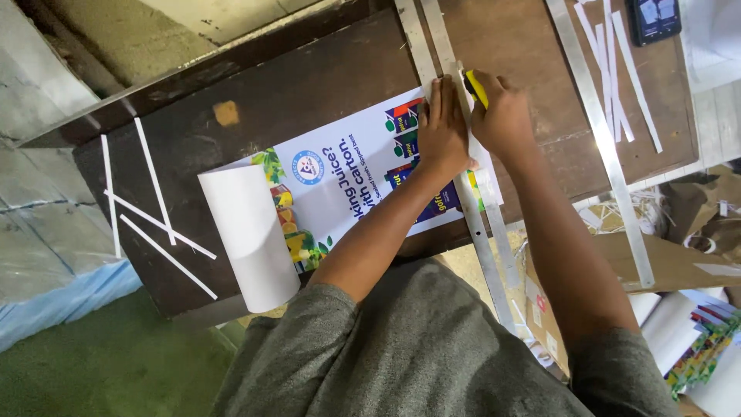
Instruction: Trimming the edges of printed sheets using a metal ruler and a utility knife
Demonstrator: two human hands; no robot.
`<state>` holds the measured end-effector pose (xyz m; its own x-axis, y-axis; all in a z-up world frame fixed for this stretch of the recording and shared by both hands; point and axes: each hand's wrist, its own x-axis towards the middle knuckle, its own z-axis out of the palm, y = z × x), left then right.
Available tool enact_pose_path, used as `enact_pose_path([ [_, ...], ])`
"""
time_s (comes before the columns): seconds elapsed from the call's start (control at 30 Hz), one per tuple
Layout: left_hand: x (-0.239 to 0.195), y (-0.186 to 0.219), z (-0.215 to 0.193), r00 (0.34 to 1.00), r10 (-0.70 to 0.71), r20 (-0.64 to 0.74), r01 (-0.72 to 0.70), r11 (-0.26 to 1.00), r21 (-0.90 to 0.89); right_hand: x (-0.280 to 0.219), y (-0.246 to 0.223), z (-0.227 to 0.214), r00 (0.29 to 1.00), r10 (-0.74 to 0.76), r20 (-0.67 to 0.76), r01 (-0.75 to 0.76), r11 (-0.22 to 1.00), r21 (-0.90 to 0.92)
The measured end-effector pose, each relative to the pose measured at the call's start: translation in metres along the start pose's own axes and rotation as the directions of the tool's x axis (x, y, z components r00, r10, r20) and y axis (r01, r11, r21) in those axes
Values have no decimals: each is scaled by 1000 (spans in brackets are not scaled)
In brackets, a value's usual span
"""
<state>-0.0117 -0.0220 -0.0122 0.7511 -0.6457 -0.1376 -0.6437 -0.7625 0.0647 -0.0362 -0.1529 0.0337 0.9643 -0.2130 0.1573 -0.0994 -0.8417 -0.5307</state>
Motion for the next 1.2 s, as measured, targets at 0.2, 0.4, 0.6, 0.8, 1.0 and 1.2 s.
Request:
enact_pose_path([
  [0.2,0,-1,-10,996,-2,94,3,1000,-7,-3,-4,2,999,51,12,-51,998,24],
  [0.4,4,-2,-23,988,-8,157,12,1000,-26,2,-8,0,999,25,-21,-25,1000,5],
  [0.6,6,-3,-44,960,-19,280,27,999,-23,-3,-3,4,998,60,-28,-60,998,1],
  [0.8,1,-3,-37,944,-3,329,-5,1000,24,-31,-15,-11,987,155,32,-156,988,18],
  [1.0,0,-4,-26,987,-18,157,4,996,90,-71,-31,-30,985,162,59,-164,986,28],
  [1.2,5,-3,-33,984,-2,176,-1,1000,15,-126,-37,-44,959,262,110,-262,965,-13],
])
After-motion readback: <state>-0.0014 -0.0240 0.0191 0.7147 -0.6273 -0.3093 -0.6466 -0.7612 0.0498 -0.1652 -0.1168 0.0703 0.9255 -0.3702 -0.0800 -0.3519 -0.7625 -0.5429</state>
